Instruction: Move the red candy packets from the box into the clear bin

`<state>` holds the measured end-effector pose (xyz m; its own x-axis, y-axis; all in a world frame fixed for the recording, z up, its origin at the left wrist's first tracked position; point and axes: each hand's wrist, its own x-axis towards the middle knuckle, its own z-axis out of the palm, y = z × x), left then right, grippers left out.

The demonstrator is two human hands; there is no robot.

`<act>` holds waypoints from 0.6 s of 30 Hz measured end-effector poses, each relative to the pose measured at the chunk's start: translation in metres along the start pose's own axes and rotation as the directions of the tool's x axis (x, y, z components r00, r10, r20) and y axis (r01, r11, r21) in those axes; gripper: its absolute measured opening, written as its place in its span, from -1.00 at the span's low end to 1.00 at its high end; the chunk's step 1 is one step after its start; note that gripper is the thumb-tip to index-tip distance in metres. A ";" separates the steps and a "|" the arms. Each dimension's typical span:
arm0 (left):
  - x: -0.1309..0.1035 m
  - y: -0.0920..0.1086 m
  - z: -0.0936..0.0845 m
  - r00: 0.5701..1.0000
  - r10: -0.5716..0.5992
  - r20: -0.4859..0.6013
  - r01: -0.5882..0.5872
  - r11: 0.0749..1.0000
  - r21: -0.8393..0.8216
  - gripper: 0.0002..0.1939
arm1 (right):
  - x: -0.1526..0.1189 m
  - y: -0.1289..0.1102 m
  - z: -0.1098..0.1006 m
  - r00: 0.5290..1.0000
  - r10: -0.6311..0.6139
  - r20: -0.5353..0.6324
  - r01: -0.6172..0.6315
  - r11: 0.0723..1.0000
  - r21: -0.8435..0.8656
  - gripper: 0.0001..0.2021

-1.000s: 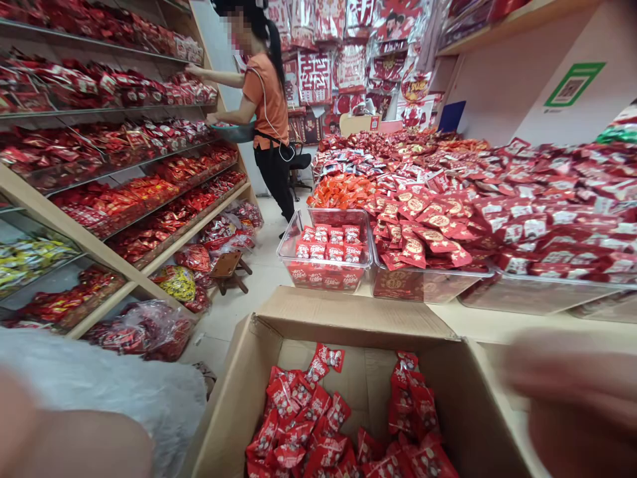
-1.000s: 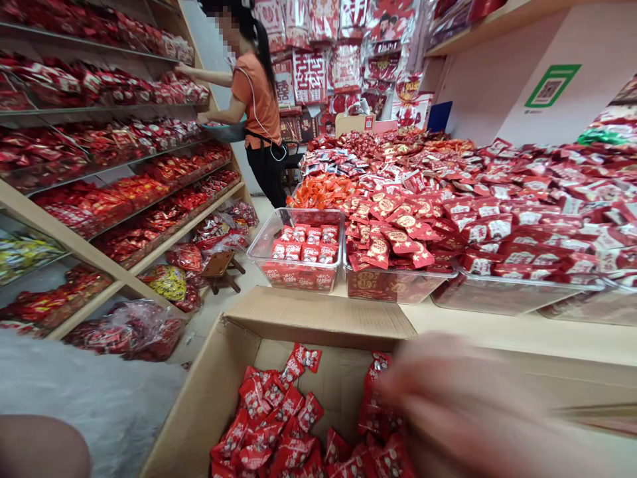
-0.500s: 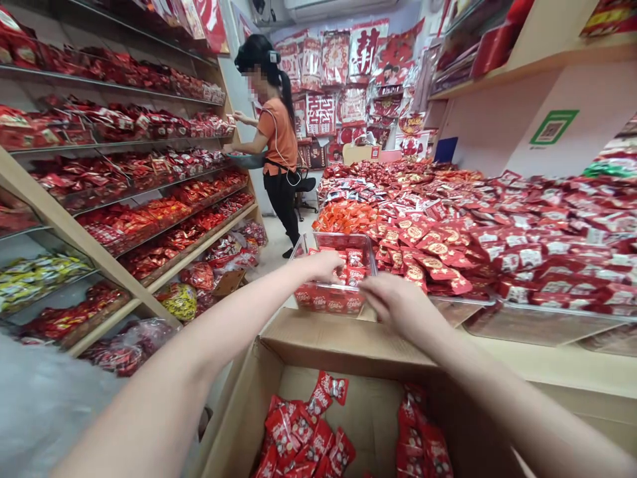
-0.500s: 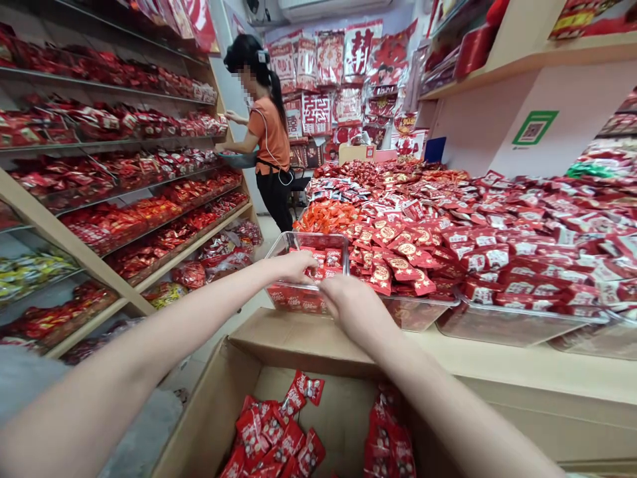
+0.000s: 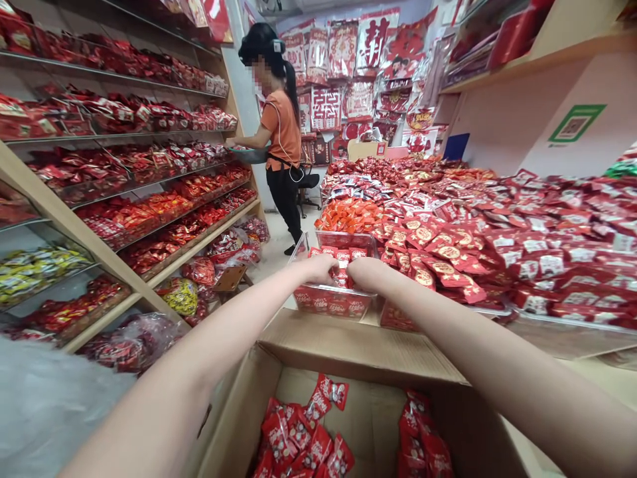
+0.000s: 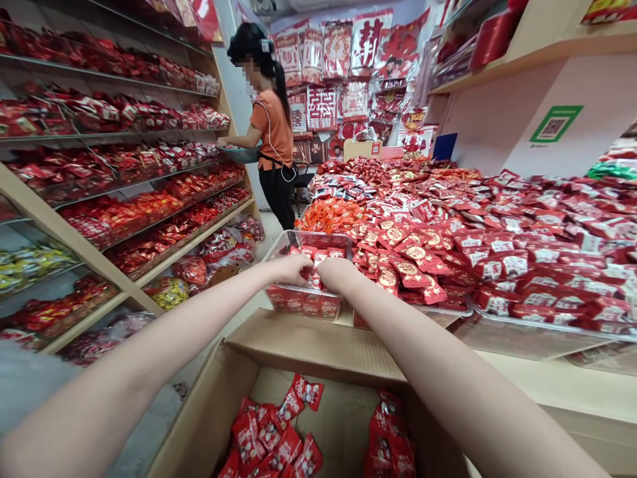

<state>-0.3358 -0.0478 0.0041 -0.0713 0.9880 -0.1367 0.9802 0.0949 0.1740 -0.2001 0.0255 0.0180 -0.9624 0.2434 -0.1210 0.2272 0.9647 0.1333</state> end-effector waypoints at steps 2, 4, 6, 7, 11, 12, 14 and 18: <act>0.000 0.002 0.000 1.000 -0.008 -0.001 0.008 1.000 -0.008 -0.70 | 0.002 0.001 0.000 1.000 -0.003 0.002 0.003 1.000 -0.004 -0.76; 0.002 0.003 -0.001 1.000 -0.017 0.005 0.018 1.000 -0.014 -0.70 | 0.003 0.000 -0.002 1.000 -0.006 0.006 0.006 1.000 -0.006 -0.76; 0.002 0.004 -0.003 1.000 -0.020 0.017 0.021 1.000 -0.020 -0.70 | 0.001 0.000 -0.005 1.000 -0.008 0.017 0.008 1.000 -0.005 -0.78; 0.002 0.005 -0.005 1.000 -0.019 0.022 0.019 1.000 -0.023 -0.69 | -0.001 0.000 -0.007 1.000 -0.011 0.019 0.011 1.000 -0.003 -0.79; -0.009 0.005 -0.013 1.000 0.007 -0.005 -0.007 0.999 -0.039 -0.66 | -0.021 0.006 -0.021 0.997 -0.021 -0.081 0.023 1.000 0.021 -0.77; -0.013 0.005 -0.015 1.000 0.021 -0.006 -0.021 0.999 -0.045 -0.70 | -0.028 0.009 -0.025 0.992 -0.022 -0.123 0.025 0.999 0.029 -0.76; -0.019 0.006 -0.021 0.999 0.051 0.012 -0.050 0.997 -0.054 -0.82 | -0.044 0.014 -0.034 0.977 -0.013 -0.214 0.029 0.997 0.075 -0.76; -0.036 0.018 -0.037 0.996 0.059 -0.061 -0.062 0.997 -0.043 -0.89 | -0.089 0.008 -0.036 0.945 0.042 -0.323 0.067 0.945 0.319 -0.82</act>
<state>-0.3228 -0.0769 0.0477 -0.0243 0.9975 -0.0664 0.9738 0.0386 0.2242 -0.1184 0.0079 0.0651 -0.9484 0.2384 0.2090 0.1982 0.9603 -0.1962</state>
